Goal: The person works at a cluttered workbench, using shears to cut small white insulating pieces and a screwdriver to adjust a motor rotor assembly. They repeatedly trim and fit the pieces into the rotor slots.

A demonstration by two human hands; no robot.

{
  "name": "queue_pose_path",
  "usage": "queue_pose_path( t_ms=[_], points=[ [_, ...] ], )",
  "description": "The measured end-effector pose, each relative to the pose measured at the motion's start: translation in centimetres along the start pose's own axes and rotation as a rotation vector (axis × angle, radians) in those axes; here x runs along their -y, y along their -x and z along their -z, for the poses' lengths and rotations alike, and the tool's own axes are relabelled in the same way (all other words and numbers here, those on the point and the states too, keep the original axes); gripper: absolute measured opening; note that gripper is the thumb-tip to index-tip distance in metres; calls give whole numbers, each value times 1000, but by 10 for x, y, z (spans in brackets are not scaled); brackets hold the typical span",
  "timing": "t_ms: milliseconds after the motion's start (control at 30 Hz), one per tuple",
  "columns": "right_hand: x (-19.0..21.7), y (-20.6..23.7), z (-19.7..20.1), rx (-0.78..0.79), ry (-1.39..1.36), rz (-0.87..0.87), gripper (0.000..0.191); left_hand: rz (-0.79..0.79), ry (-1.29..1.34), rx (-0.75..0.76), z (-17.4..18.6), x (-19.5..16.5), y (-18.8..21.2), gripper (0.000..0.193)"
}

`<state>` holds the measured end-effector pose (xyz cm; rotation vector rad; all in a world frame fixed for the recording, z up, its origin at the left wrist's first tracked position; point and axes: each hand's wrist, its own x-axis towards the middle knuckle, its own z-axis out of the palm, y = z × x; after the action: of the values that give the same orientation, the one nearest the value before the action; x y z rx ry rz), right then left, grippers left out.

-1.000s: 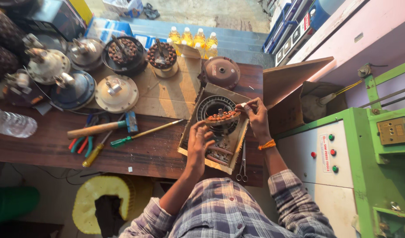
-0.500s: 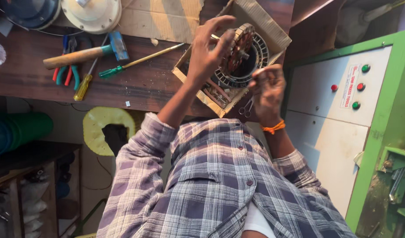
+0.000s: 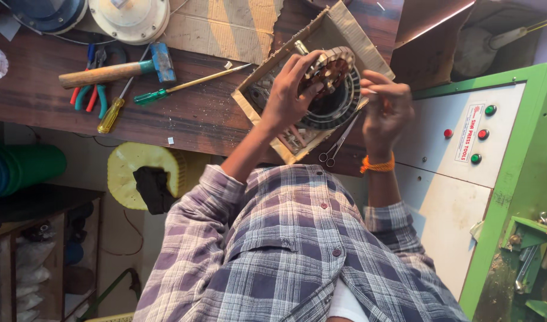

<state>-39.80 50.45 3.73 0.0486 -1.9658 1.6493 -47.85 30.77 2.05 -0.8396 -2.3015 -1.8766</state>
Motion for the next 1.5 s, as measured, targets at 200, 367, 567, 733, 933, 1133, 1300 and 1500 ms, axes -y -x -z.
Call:
queue_pose_path(
  t_ms=[200,367,567,733,933,1133,1300,1500],
  points=[
    [-1,-16,-25,132,460,275,17,-154,9,302,29,10,-32,60],
    [-13,-13,-38,125,495,341,21,-52,29,149,17,5,-19,57],
    [-19,-7,-40,101,520,380,22,20,63,159,15,1,-15,53],
    [-19,-2,-40,110,467,253,20,157,57,152,9,-9,-21,53],
    [-18,0,-41,86,342,106,14,228,60,84,0,-22,-24,42],
    [-21,3,-34,100,294,170,14,117,109,57,2,-29,-22,32],
    [-24,10,-30,96,304,228,13,95,36,54,-1,-30,-18,33],
    [-33,12,-27,79,338,236,13,95,18,38,-6,-25,-19,38]
  ],
)
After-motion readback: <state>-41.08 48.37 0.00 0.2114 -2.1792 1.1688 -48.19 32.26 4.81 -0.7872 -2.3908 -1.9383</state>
